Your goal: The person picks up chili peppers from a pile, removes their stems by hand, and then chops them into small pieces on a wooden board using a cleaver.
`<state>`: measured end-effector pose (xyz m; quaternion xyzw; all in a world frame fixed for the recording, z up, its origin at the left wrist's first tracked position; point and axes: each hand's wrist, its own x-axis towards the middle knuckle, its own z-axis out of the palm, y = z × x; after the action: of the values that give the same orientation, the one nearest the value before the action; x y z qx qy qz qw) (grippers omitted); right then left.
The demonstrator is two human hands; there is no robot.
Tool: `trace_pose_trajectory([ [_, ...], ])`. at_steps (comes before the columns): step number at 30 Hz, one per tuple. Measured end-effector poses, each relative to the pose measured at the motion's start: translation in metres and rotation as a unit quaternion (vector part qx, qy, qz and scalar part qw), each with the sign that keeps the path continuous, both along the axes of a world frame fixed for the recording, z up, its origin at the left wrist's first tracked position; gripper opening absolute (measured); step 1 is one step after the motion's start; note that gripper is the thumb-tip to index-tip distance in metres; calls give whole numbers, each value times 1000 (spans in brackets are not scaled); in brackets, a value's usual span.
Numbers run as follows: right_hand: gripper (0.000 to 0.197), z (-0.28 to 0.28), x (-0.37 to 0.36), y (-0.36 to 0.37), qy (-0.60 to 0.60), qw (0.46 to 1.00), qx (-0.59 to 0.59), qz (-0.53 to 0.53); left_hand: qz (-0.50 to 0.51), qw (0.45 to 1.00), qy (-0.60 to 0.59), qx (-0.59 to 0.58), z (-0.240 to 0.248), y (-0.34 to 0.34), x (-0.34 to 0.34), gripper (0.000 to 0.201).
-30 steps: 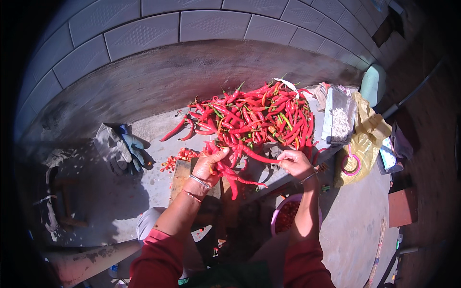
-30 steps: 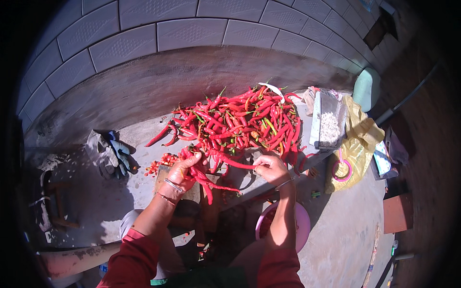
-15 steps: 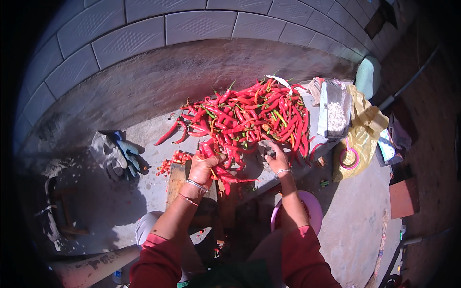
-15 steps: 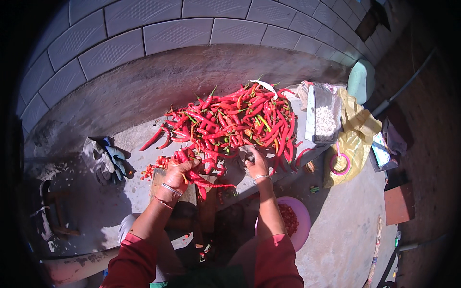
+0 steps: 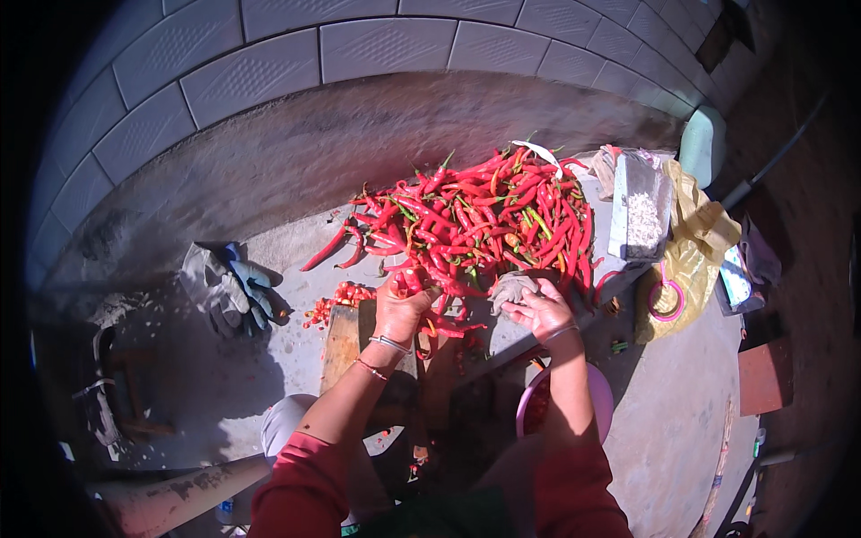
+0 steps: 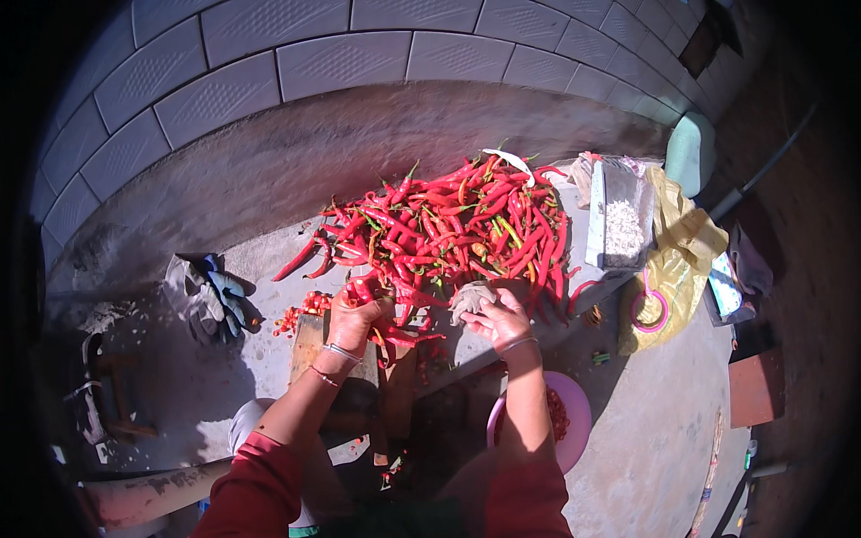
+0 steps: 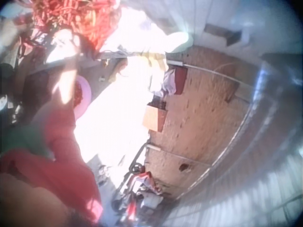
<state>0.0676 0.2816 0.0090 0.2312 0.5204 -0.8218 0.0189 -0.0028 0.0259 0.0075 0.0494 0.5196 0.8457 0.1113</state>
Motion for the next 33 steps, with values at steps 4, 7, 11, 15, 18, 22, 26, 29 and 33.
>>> trace_pose_trajectory([
  [4, 33, 16, 15, -32, 66, 986, -105, 110, -1, 1000, 10, -23, -5, 7, -3, 25],
  [7, 28, 23, 15, -64, 72, 969, -154, 177, 0, 996, 59, -63, 0, 9, 5, 25],
  [11, 24, -3, 5, -92, 95, 972, -200, 79, -37, 989, 100, -106, 7, 15, 16, 27],
  [15, 13, -31, 0, -95, 56, 974, -204, -76, -94, 978, 121, -142, 5, 19, 31, 27],
  [18, 13, -10, 1, -104, 25, 976, -183, -120, -93, 985, 106, -96, 2, 18, 33, 27],
  [22, 18, -15, -4, -94, 31, 971, -163, -170, -100, 991, 77, -37, 5, 24, 35, 29],
  [26, 21, -11, -9, -101, 34, 963, -175, -202, -104, 988, 94, -62, 7, 22, 35, 29],
  [29, 22, -19, -13, -99, 44, 963, -205, -168, -92, 988, 99, -79, 3, 22, 35, 29],
  [33, 23, -7, -10, -108, 73, 961, -204, -170, -63, 992, 83, -74, 6, 27, 40, 26],
])
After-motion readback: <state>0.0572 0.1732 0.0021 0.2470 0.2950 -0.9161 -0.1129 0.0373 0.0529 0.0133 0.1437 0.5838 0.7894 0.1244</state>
